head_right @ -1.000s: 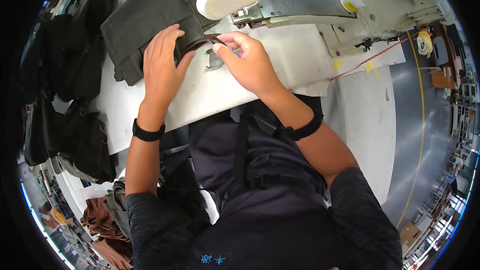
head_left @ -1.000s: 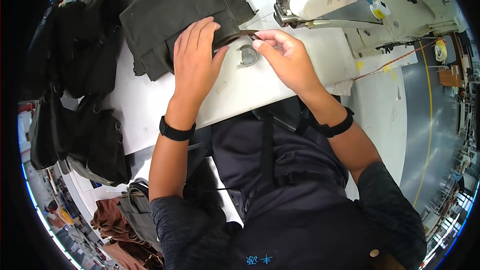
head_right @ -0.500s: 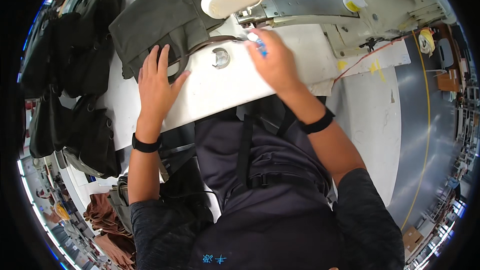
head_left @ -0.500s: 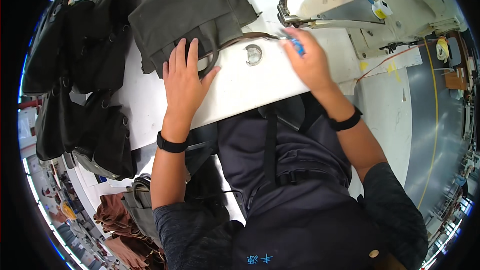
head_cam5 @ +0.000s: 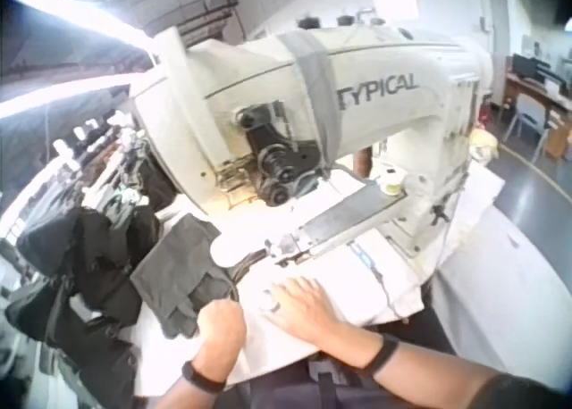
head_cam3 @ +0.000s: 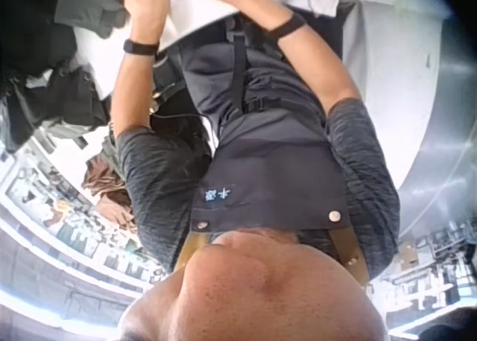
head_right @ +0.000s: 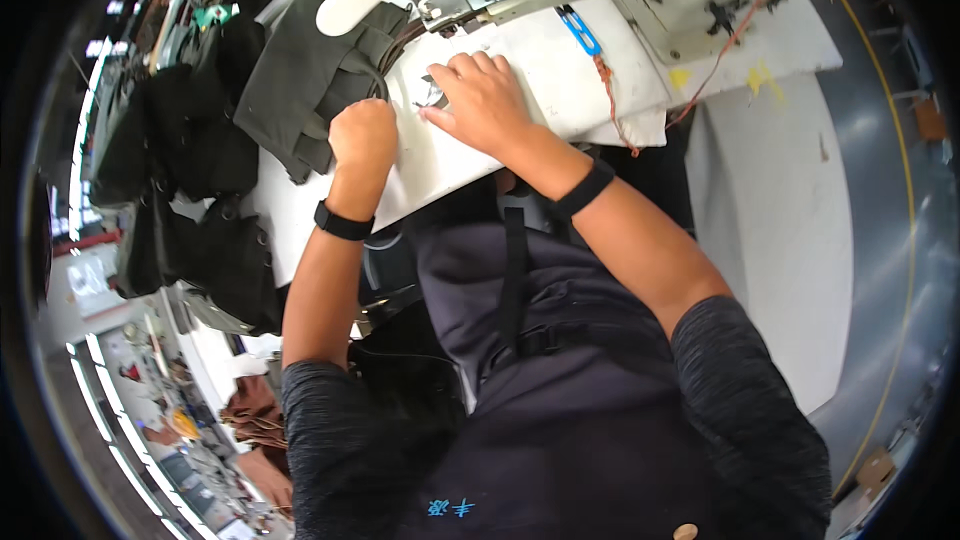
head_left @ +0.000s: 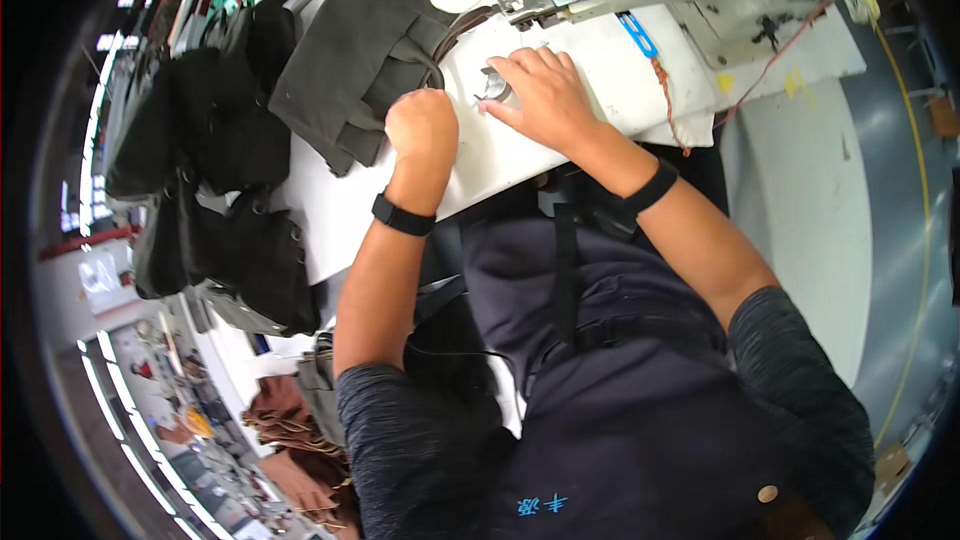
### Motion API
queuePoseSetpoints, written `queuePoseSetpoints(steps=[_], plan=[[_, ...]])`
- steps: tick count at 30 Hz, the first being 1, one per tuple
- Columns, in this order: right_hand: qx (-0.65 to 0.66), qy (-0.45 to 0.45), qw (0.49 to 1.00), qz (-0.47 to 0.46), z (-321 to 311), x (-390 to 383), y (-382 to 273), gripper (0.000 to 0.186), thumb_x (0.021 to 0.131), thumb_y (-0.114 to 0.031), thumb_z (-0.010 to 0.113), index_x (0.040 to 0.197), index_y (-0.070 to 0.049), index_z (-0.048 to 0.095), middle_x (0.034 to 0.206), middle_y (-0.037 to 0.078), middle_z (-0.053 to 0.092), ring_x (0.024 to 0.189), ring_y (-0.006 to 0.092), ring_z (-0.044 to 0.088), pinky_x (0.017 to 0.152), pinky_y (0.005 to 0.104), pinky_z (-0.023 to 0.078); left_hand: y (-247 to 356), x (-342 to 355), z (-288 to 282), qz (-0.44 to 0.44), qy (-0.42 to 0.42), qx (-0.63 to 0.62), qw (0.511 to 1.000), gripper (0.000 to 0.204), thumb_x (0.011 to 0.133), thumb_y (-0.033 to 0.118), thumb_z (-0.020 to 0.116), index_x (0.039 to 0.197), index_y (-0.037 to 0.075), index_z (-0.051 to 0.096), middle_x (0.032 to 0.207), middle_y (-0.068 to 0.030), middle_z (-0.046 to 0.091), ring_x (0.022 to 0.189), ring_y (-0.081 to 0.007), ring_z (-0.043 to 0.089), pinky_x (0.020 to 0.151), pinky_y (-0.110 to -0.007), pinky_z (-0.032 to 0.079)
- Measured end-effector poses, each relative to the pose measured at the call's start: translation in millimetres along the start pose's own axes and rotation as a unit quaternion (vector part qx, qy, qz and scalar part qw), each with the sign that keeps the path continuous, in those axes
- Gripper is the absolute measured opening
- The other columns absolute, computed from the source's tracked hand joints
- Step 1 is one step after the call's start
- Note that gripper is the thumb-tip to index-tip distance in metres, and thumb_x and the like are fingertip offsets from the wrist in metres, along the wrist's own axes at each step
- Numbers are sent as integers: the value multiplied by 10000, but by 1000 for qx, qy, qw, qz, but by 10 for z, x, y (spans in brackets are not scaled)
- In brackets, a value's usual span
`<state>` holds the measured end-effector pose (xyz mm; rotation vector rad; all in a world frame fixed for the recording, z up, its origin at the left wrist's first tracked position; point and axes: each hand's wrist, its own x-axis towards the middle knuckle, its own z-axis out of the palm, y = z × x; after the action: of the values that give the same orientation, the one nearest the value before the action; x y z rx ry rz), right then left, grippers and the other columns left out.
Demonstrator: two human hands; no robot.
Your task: The person operates an industrial sewing machine to attach a zipper to a dark green fabric bag. They guide the bag under the needle, sew along the zipper track, and then use scissors to trim the excess thread. The person inspects the finished seam and the bag's handle before placing the item aside.
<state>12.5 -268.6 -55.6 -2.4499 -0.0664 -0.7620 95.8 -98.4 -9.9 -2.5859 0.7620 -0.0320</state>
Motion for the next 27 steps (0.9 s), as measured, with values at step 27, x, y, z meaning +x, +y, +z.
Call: queuePoseSetpoints(steps=[27], plan=[[33,-5,999,13,-467,-165,633,486,873,-218,722,1322,-63,621,1269,125,674,1179,329,613,1028,426,470,-457,637,-147,295,110,-281,907,310,805,209,814,1056,93,675,1140,-81,678,1124,-326,617,980,-438,494]])
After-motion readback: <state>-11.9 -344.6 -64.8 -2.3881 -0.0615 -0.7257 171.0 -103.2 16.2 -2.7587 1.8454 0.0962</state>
